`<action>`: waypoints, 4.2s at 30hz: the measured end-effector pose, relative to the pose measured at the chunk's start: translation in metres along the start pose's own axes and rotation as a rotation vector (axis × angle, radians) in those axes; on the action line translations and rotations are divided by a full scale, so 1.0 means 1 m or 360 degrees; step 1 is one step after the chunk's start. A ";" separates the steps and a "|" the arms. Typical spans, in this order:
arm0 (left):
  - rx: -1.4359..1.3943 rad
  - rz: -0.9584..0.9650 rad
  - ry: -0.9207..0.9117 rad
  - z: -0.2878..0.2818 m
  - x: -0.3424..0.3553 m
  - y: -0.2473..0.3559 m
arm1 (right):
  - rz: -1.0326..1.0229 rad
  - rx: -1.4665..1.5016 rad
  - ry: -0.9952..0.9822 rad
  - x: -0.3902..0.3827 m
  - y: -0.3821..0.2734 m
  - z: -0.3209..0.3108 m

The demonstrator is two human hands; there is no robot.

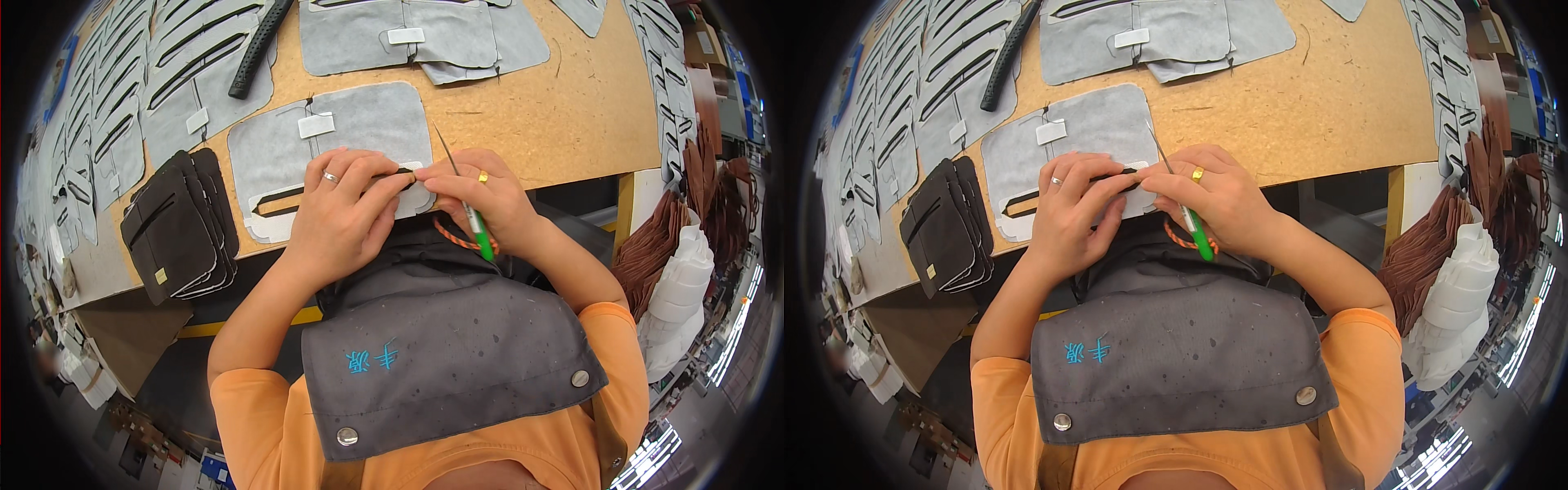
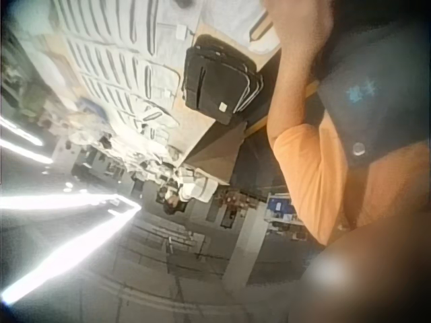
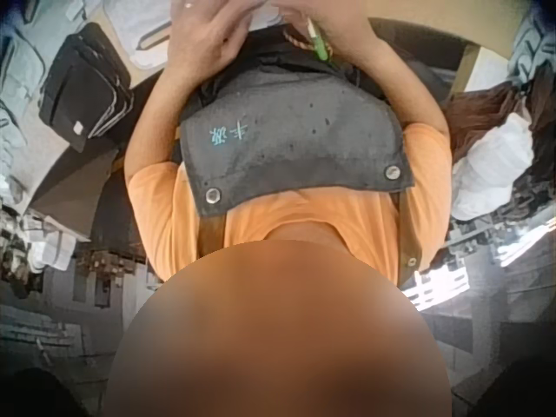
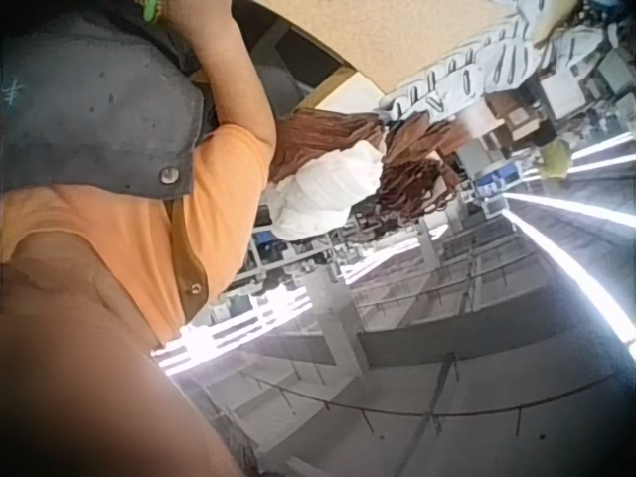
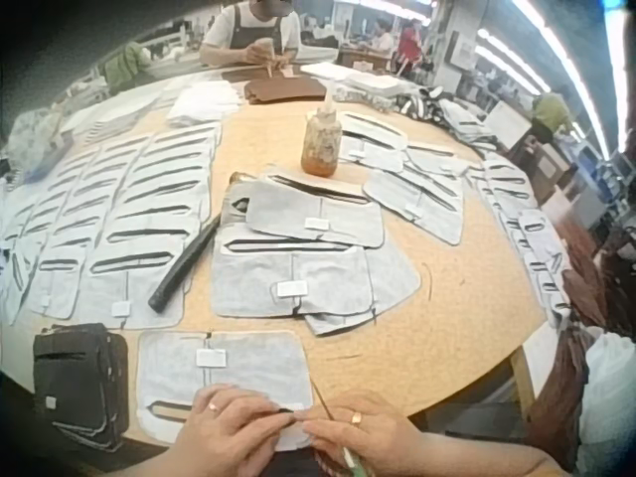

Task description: Trim excess material from leather bag components using an awl-like tool.

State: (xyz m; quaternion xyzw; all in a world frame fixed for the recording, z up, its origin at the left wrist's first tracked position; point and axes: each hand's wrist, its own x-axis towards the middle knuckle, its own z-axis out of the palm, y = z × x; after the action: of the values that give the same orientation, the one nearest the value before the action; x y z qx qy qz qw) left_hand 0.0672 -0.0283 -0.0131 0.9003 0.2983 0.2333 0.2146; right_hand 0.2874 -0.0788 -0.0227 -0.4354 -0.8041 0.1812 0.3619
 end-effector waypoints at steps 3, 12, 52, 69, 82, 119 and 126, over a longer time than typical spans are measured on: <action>0.0075 0.0067 -0.0080 -0.002 0.000 0.001 | 0.0015 -0.0183 -0.0141 -0.002 -0.003 -0.003; -0.0462 0.0070 -0.0114 -0.019 -0.009 -0.013 | -0.0304 -0.0462 -0.0270 -0.004 0.001 -0.002; -0.0918 -0.0984 0.0795 -0.037 -0.020 -0.066 | 0.1099 0.0828 0.0431 0.039 0.021 -0.005; -0.0549 -0.1736 0.1108 -0.203 -0.236 -0.174 | 0.0080 -0.0621 0.0081 0.079 0.062 -0.026; 0.0484 -0.0982 0.1206 -0.170 -0.105 -0.081 | -0.0319 -0.0407 0.0183 0.076 -0.006 -0.011; -0.0066 0.0062 -0.0228 -0.010 0.012 -0.009 | 0.1242 0.1092 -0.0408 0.064 0.014 -0.025; -0.0083 -0.0001 -0.0182 -0.009 0.012 -0.011 | 0.0542 0.0557 -0.0416 0.036 0.013 -0.026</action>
State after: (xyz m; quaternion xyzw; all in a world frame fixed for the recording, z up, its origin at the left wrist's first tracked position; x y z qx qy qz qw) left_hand 0.0660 -0.0108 -0.0086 0.9062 0.2796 0.1891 0.2548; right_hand 0.3011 -0.0420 0.0021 -0.4681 -0.7157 0.4302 0.2892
